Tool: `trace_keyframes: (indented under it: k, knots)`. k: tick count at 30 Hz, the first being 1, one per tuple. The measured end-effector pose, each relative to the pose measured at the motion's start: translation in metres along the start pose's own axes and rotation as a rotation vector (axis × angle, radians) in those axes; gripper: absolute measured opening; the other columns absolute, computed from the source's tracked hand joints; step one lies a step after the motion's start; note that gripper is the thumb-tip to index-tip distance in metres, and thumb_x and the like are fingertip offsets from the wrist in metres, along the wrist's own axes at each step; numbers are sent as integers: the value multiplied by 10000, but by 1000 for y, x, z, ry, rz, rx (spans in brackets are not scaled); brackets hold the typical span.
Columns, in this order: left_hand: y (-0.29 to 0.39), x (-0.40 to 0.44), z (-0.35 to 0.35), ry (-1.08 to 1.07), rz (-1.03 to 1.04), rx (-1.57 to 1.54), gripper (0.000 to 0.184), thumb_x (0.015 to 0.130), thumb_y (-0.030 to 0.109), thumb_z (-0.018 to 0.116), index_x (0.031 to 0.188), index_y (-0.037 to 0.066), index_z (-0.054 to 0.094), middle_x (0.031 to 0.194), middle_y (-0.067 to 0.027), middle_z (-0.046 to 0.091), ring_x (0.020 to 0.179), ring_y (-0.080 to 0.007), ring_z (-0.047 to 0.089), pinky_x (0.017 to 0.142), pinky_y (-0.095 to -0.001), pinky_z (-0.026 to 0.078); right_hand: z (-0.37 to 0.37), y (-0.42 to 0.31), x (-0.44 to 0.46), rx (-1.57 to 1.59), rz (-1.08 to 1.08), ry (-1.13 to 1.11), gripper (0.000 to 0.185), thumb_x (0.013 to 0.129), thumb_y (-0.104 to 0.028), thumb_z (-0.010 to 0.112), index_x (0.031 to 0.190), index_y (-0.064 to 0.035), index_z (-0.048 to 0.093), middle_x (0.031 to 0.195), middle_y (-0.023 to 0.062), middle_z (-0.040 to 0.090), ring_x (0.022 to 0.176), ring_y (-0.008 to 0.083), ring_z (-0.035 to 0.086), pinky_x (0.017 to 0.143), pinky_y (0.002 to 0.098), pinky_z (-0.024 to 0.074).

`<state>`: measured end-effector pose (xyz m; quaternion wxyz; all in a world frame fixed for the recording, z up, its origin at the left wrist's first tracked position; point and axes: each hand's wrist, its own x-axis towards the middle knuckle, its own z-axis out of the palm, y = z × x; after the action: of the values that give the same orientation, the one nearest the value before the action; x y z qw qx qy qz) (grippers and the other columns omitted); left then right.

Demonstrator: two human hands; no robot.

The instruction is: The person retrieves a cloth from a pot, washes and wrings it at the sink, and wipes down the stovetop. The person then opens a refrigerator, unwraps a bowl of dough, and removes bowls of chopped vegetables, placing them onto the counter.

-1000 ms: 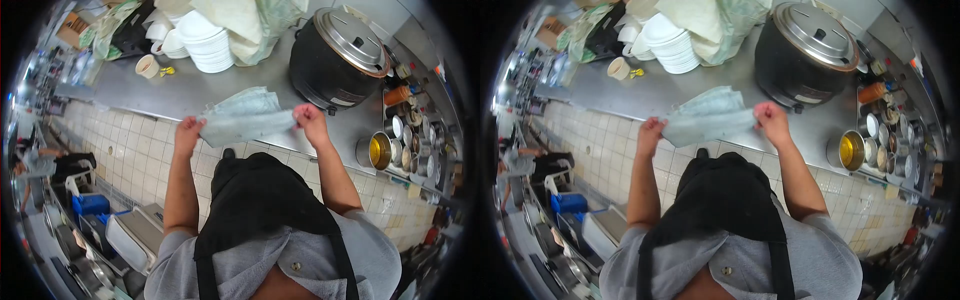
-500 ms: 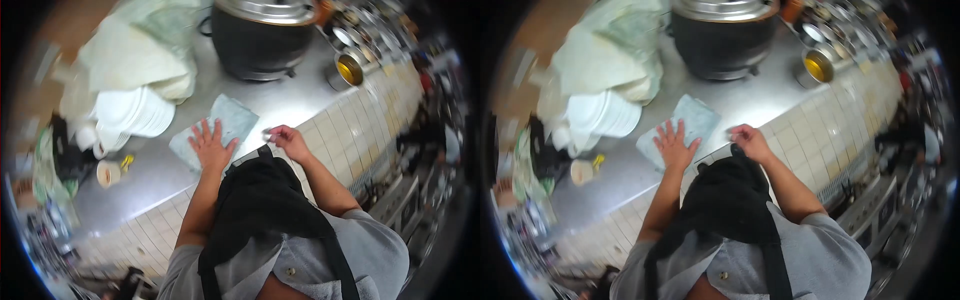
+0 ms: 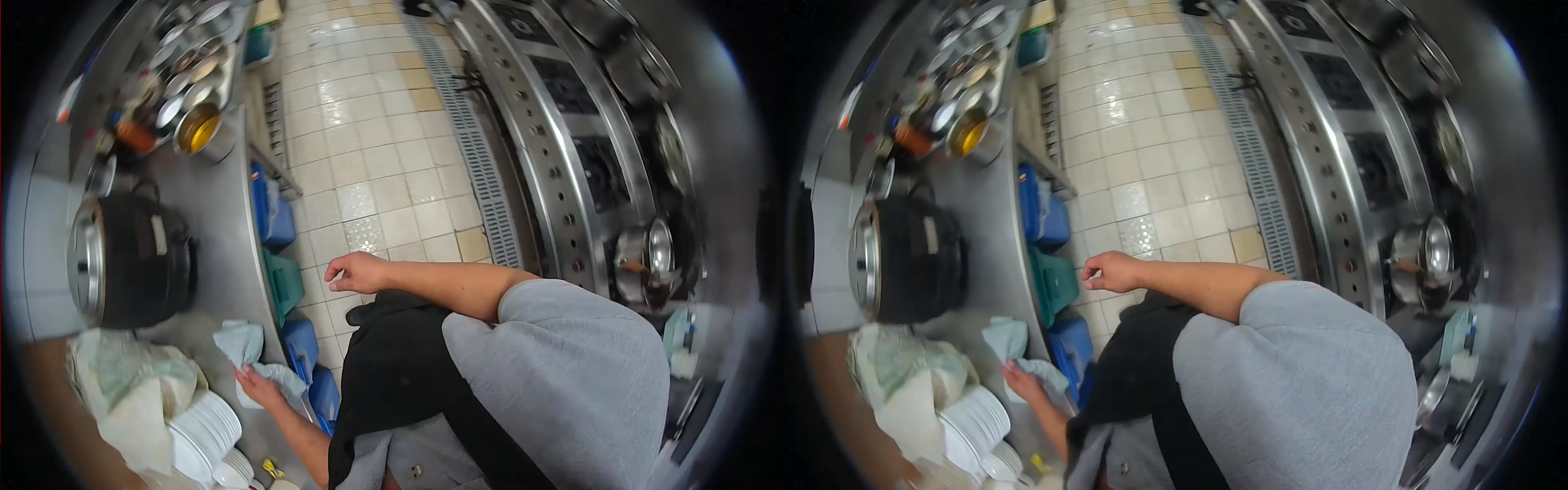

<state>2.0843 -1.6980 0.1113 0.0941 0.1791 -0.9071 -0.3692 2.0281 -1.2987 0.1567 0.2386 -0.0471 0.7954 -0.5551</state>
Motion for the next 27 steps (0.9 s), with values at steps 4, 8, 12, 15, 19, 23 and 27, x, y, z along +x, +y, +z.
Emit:
trace_keyframes:
  k: [4,8,12,15,19,23,27]
  knots:
    - [101,-25,23,-80,-19,-419,442,991,279,477,1268,-65,492,1181,-167,584,1046,-245,547,938,-340,406,-21,47,-39,113,-21,132,343,863,-366,659,1033,-69,660,1031,129,679,981,241,639,861,341,488]
    - [197,-57,91,-469,140,-578,419,980,240,500,1279,-54,492,1215,-166,568,1094,-239,533,960,-352,400,-52,51,-89,555,141,164,512,902,-521,547,1200,-105,585,1175,133,622,1088,255,586,927,400,458]
    - [314,-137,172,-907,678,-475,422,915,98,572,1321,-1,509,1386,-153,486,1298,-249,430,1070,-361,327,-105,50,-144,1476,80,117,531,973,-515,381,1347,-150,473,1275,86,556,1175,207,533,979,444,440]
    - [355,-174,196,-1043,939,-402,429,905,50,569,1328,4,511,1426,-141,454,1300,-246,438,1072,-357,335,-155,110,-173,1366,-281,275,431,912,-256,545,1298,-69,501,1172,96,606,1063,217,602,934,387,482]
    - [342,-176,233,-1233,563,-452,426,916,36,556,1336,-9,497,1396,-143,484,1249,-230,495,1046,-345,378,-219,113,-266,1138,-237,871,356,834,-106,610,1174,-15,564,1042,107,644,920,191,640,824,338,528]
    - [263,-142,284,-1169,333,-336,413,923,85,579,1318,-13,508,1263,-142,590,1111,-205,584,956,-329,456,-256,151,-303,944,-155,1534,374,837,-153,643,1171,-6,562,1061,106,641,952,186,621,842,305,486]
    - [189,-120,297,-1194,-49,-82,403,917,198,628,1223,-55,562,1043,-94,662,863,-139,614,710,-272,494,-286,192,-311,780,-82,1846,395,830,-166,665,1170,7,561,1066,106,640,973,186,611,849,304,472]
